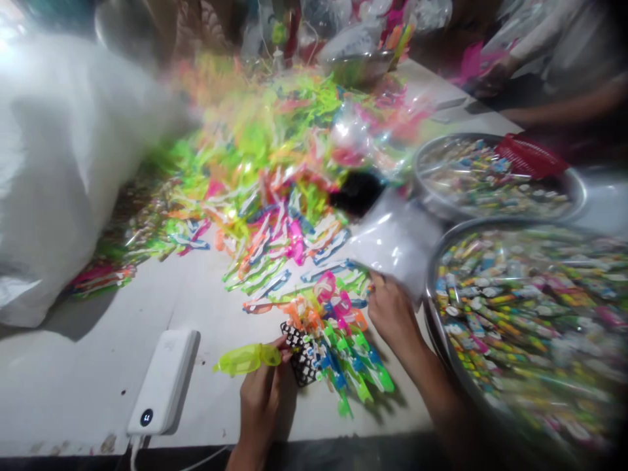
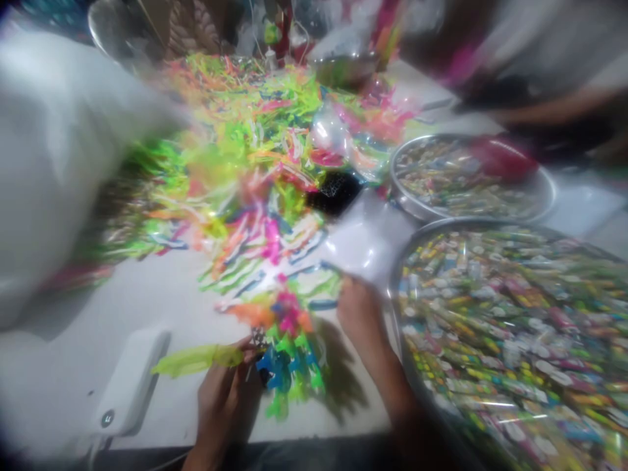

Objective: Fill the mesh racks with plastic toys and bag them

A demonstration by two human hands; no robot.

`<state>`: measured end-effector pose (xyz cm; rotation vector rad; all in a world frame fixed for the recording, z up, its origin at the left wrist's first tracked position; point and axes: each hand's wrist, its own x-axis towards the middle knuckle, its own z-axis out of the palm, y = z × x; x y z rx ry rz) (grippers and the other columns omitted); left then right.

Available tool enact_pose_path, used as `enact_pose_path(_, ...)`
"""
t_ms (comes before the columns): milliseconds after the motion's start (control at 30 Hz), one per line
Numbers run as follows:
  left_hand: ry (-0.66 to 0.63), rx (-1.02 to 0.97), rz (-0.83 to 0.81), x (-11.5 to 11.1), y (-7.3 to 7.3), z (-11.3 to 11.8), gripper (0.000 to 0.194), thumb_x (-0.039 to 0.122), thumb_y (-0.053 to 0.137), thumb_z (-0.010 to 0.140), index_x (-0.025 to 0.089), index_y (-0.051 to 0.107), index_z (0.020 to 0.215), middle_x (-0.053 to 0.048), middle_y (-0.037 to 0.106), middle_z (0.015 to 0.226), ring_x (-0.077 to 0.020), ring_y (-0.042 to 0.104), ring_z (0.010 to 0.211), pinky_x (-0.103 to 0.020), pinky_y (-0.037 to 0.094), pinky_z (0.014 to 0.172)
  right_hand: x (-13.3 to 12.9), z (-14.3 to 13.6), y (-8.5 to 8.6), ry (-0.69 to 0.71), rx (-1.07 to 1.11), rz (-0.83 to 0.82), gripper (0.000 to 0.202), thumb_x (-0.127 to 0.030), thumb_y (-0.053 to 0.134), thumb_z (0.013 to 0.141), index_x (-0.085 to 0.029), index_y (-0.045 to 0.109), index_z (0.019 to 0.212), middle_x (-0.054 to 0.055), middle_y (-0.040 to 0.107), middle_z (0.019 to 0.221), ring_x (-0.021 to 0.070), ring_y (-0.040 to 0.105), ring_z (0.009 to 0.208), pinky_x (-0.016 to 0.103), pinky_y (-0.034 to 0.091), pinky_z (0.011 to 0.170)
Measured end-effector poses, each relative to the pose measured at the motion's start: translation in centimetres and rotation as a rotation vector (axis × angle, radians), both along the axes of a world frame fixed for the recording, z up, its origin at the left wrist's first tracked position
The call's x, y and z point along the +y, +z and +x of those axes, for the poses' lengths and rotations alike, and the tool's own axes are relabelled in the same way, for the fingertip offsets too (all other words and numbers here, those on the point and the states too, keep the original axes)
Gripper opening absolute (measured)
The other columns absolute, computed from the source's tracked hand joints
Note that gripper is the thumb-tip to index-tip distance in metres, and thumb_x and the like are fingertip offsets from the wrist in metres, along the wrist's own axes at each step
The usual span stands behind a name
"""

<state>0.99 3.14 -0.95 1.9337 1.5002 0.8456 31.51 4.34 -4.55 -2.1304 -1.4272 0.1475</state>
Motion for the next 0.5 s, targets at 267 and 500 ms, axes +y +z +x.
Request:
enact_pose_path(267,-0.014,-0.027,-0.053,0.4,-0.4,-0.2,0.035,0.040,0.062,0.100,0.021,0.072,0.127,-0.012,0.078,0.111,-0.0276,0.076,0.096,-0.038,0.063,0.085,0.9,-1.0,1.8,0.266,0.345,0.208,0.029,-0.025,0.049,0.103,-0.024,0.070,0.124,0.009,0.068,0.135,0.0255,0.062,0.130,0.046,0.052,0.111)
enact_pose_path(500,-0.131,-0.034,-0.048,0.3,0.2,-0.2,0.035,0.039,0.053,0.104,0.020,0.071,0.126,-0.015,0.076,0.124,-0.0295,0.071,0.118,-0.041,0.058,0.100,-1.7,-2.8,2.7,0.169,0.981,0.406,0.029,-0.037,0.055,0.105,-0.027,0.070,0.127,0.007,0.069,0.137,0.0253,0.069,0.119,0.046,0.055,0.106)
